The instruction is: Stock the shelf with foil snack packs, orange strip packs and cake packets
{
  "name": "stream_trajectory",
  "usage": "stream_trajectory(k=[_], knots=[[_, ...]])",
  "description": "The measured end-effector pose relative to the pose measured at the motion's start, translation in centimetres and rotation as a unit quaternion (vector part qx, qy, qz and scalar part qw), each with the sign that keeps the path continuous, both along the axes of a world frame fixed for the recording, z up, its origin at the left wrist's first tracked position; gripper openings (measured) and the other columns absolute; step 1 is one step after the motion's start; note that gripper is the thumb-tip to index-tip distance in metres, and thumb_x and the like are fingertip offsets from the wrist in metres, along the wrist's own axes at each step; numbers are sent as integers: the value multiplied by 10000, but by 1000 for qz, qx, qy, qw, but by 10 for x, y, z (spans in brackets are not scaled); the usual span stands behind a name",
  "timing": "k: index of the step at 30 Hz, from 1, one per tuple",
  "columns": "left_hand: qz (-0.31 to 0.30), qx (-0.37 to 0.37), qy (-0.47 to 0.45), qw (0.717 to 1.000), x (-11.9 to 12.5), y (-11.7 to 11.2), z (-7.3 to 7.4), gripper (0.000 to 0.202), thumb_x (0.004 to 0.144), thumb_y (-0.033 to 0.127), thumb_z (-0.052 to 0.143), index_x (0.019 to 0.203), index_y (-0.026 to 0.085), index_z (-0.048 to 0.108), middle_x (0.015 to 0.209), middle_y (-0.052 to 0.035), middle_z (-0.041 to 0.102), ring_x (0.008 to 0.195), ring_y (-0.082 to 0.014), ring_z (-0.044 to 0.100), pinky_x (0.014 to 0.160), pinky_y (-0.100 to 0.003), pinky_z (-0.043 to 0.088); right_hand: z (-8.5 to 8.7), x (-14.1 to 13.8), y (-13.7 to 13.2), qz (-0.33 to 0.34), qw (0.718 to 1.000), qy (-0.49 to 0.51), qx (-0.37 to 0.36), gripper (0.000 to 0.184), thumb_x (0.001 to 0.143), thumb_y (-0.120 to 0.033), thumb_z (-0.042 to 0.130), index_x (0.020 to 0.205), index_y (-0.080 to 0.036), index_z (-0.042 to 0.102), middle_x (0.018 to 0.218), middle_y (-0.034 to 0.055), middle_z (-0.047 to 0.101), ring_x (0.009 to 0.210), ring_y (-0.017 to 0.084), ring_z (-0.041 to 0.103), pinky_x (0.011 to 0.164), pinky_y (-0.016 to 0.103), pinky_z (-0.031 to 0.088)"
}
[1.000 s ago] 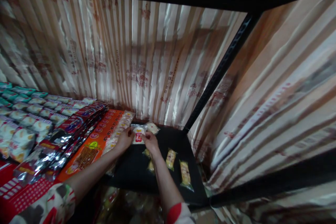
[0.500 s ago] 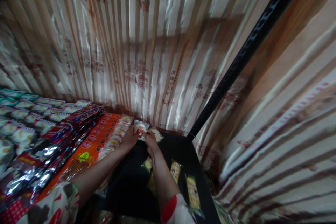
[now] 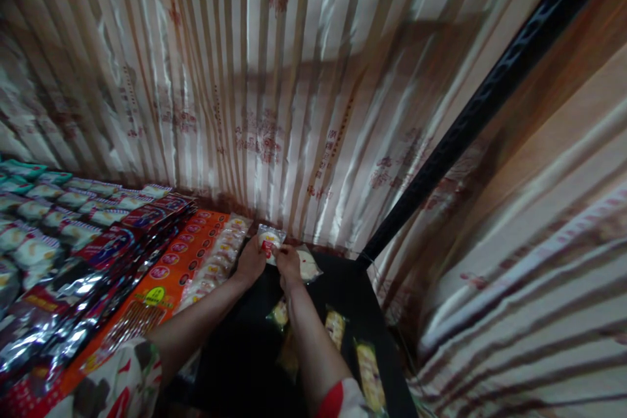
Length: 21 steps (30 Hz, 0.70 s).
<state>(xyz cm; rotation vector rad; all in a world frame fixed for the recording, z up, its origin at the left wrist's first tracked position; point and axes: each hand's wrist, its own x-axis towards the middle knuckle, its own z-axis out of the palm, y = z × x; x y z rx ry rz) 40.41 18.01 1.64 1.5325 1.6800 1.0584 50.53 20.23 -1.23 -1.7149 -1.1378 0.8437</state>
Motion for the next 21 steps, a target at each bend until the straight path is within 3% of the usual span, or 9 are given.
stream_trajectory(k=[5, 12, 16, 21], knots=[[23, 30, 48, 998, -1, 7, -13, 394, 794, 108, 390, 1174, 65, 485, 1310, -183, 454, 1294, -261, 319, 1086, -384, 240, -6, -11, 18, 21, 995, -96, -7, 268, 707, -382, 548, 771, -156, 676, 767, 68, 699, 705, 184, 631, 588, 253, 446], [7, 24, 34, 999, -1, 19, -31, 398, 846, 146, 320, 1205, 101, 486, 1289, -152, 500, 1281, -239, 354, 1102, -428, 201, -7, -21, 33, 22, 989, -148, -8, 220, 730, -346, 562, 796, -168, 672, 824, 84, 701, 784, 208, 643, 693, 284, 449], [-6, 21, 20, 1000, -3, 25, -36, 398, 846, 159, 331, 1202, 74, 487, 1304, -169, 480, 1297, -242, 327, 1120, -400, 163, -6, -24, 34, 3, 982, -187, -2, 242, 744, -337, 564, 875, -148, 640, 848, 117, 695, 801, 232, 647, 701, 296, 447], [0, 29, 11, 1000, -6, 30, -39, 396, 828, 145, 344, 1190, 108, 499, 1277, -137, 517, 1277, -235, 359, 1118, -405, 184, -9, -26, 32, 8, 975, -218, 31, 208, 776, -343, 539, 872, -174, 611, 818, 87, 693, 771, 206, 647, 688, 268, 440]])
